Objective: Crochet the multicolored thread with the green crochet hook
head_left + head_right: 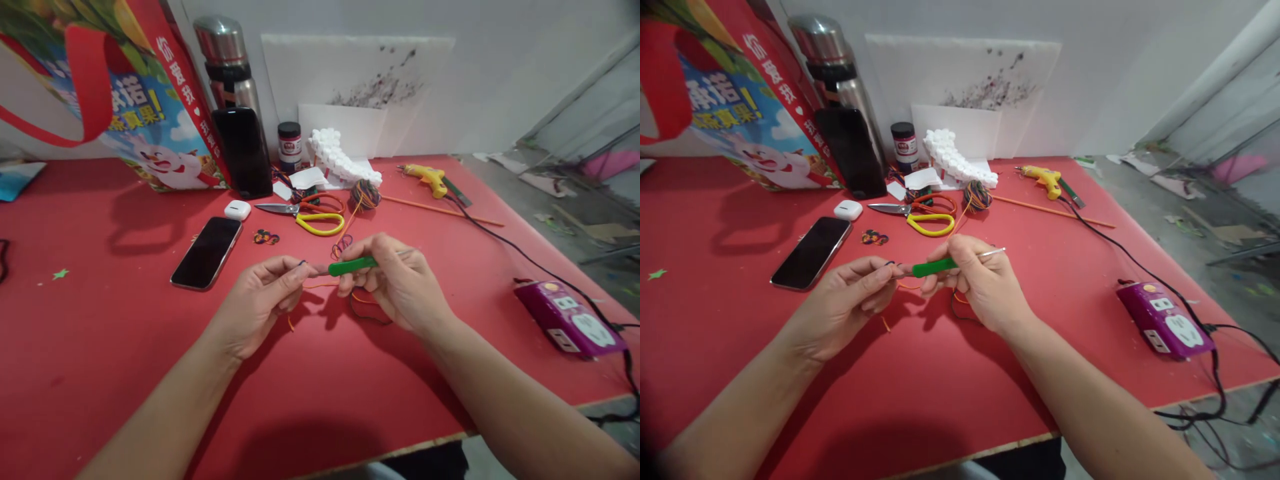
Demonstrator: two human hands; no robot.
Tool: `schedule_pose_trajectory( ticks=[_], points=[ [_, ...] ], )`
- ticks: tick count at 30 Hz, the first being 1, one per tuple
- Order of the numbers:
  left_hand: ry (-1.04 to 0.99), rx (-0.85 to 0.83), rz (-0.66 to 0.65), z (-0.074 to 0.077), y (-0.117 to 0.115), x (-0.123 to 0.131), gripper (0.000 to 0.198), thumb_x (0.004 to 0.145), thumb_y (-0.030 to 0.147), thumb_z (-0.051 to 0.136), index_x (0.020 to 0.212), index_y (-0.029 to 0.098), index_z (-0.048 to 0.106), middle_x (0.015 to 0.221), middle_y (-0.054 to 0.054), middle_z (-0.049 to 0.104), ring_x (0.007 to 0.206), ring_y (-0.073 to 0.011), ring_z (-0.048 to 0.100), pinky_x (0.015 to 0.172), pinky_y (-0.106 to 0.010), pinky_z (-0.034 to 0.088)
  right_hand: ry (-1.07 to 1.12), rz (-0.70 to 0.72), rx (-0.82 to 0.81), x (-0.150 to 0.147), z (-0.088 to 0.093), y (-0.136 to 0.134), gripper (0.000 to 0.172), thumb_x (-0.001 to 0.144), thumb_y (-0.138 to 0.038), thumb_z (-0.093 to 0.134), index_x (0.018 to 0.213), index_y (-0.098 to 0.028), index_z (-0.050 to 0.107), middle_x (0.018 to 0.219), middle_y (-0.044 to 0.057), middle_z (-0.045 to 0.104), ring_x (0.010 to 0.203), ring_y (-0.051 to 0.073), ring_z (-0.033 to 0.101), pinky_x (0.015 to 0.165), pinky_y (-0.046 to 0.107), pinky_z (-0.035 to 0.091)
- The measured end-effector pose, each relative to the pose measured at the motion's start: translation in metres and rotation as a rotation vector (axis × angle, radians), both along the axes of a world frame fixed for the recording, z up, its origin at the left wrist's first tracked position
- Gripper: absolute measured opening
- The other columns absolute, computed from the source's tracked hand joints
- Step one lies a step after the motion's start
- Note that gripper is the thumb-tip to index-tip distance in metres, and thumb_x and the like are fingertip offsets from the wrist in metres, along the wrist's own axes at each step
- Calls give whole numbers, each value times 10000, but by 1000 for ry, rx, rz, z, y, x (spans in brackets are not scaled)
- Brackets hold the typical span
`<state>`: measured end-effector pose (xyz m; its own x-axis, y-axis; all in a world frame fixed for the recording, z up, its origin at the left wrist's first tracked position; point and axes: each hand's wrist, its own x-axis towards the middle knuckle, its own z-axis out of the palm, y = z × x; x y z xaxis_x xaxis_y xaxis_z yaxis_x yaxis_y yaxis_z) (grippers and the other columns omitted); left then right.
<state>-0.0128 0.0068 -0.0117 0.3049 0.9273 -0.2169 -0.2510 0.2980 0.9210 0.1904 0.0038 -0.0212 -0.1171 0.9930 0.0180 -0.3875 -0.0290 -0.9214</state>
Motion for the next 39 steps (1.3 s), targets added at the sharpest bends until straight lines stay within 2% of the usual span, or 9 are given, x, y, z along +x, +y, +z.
schedule_pose_trajectory(
  ticks=[5, 9, 14, 18, 21, 24, 28, 33, 39],
  points=[
    [92, -31, -48, -1, -1, 0, 400, 761, 524, 906, 704, 149, 779, 537, 59, 420, 526, -56, 312, 483, -199, 283, 66, -4, 13, 0, 2, 1, 312, 802, -440, 917, 911, -178, 786, 709, 15, 773, 633, 128, 729, 616, 234, 611],
    [87, -38, -37, -1, 2, 0, 388, 770, 528, 899, 887, 159, 870, 547, 59, 400, 540, -61, 305, 489, -198, 311, 50, 4, 2, 3, 5, 0, 339, 850, -484, 857, 866, -174, 722, 716, 0, 740, 480, 83, 617, 452, 199, 495],
    [-10, -56, -31, -1, 2, -1, 384, 760, 477, 919, 984, 166, 887, 522, 72, 374, 518, -49, 281, 464, -171, 317, -102, 301, -82, 6, 8, -5, 421, 937, -554, 733, 779, -174, 647, 515, -69, 519, 371, 37, 307, 349, 181, 211],
    [-106, -123, 17, 2, -1, 1, 258, 622, 348, 1013, 790, 207, 877, 799, -49, 761, 637, -56, 545, 585, -147, 468, -305, 427, 24, 1, 8, -8, 469, 965, -570, 692, 750, -155, 659, 563, -44, 514, 479, 57, 399, 423, 197, 265],
    [-107, -150, 44, 5, -3, 4, 248, 583, 317, 1028, 689, 190, 844, 986, -94, 831, 753, -96, 654, 630, -145, 506, -332, 477, 19, -2, 4, -9, 480, 979, -579, 668, 782, -142, 685, 571, -43, 523, 489, 57, 414, 458, 206, 300],
    [-110, -149, 69, 5, -1, 5, 257, 612, 300, 1018, 666, 153, 814, 959, -96, 832, 613, -30, 556, 554, -116, 448, -265, 469, -75, -2, 1, -9, 461, 993, -578, 647, 881, -137, 717, 550, -49, 555, 422, 47, 386, 418, 205, 281],
    [-154, -138, 138, 2, 1, 5, 282, 609, 266, 1018, 672, 116, 788, 636, 8, 675, 492, 14, 393, 465, -93, 338, -38, 381, -139, 0, 0, -8, 335, 969, -436, 734, 1187, -184, 705, 714, -10, 742, 404, 64, 505, 399, 201, 385],
    [-211, -138, 187, 2, 3, 4, 320, 602, 239, 1018, 632, 102, 731, 604, 35, 605, 475, 14, 355, 452, -102, 334, -23, 358, 2, -2, -1, -11, 360, 883, -315, 854, 1217, -236, 747, 1013, 42, 809, 601, 109, 692, 473, 212, 545],
    [-244, -151, 211, -1, 7, 1, 215, 668, 141, 959, 680, 68, 757, 753, -48, 731, 481, 21, 340, 442, -97, 334, -229, 145, 243, -6, -5, -17, 415, 1086, -486, 546, 1276, -203, 782, 1028, 83, 809, 675, 115, 712, 574, 235, 592]
  ],
)
